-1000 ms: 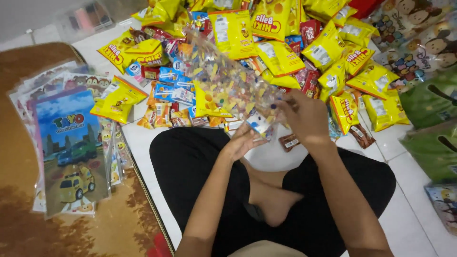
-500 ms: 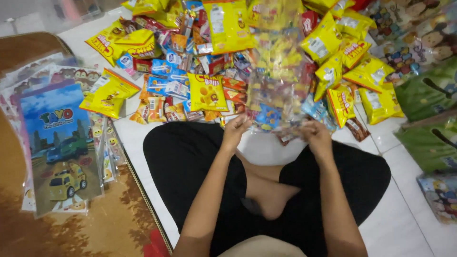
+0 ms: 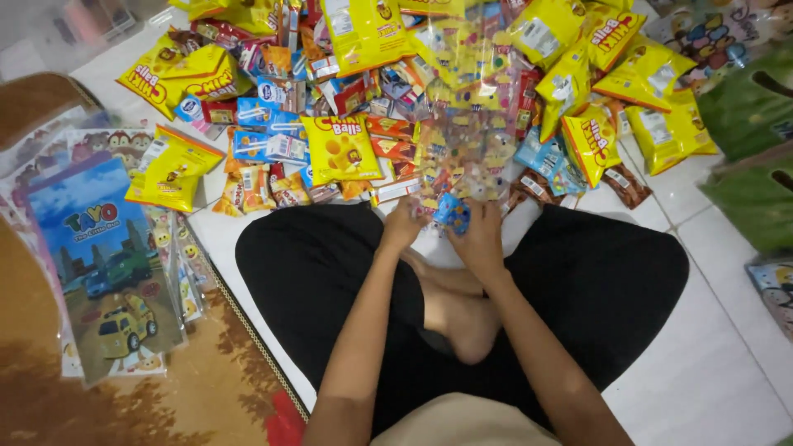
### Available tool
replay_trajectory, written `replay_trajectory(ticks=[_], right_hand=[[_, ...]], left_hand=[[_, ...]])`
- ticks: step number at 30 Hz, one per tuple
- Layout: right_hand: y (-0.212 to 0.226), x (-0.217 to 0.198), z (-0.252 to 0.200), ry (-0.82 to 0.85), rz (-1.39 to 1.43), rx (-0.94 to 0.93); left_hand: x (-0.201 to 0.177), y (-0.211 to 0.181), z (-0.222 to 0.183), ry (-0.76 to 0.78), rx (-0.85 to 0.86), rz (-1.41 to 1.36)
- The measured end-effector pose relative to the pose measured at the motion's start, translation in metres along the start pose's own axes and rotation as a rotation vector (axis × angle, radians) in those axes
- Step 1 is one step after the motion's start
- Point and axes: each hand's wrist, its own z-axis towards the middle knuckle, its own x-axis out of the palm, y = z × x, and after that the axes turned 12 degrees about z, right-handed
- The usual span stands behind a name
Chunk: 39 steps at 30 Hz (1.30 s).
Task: Sorting and packing individual snack bags into larger plastic bags while sitting on the floor.
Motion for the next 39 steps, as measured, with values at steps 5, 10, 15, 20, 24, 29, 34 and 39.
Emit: replay_trajectory(ticks=[5, 10, 15, 20, 24, 29, 34, 39], right_hand=[[0.015, 0.008, 0.007, -0.037, -0.075, 0.07], [-0.002, 0.032, 0.014, -0.067, -0.244, 0.121], [-0.007, 0.046, 0.019, -0.052, -0.31, 0.258], [0.015, 0.039, 0.022, -0.062, -0.348, 0.339], [0.016, -0.006, 0.019, -0.125, -0.065, 0.326], [-0.06, -0.021, -0.013, -0.256, 0.212, 0.497], [-0.134, 0.007, -0.021, 0.042, 0.249, 0.786], [-0.116, 0.006, -0.02, 0.066, 0.467, 0.81]], left_hand=[[0.002, 0.0, 0.002, 0.025, -0.025, 0.065], [-0.013, -0.018, -0.013, 0.076, -0.052, 0.095], [-0.012, -0.025, -0.018, 0.075, -0.092, 0.067], [-0.02, -0.039, -0.032, 0.039, -0.102, -0.003], [-0.012, -0.023, -0.023, 0.053, -0.076, 0.021], [-0.005, -0.019, -0.017, 0.066, -0.074, 0.045], [-0.003, -0.021, -0.017, 0.026, -0.118, 0.004], [-0.003, -0.02, -0.013, -0.02, -0.079, -0.03]])
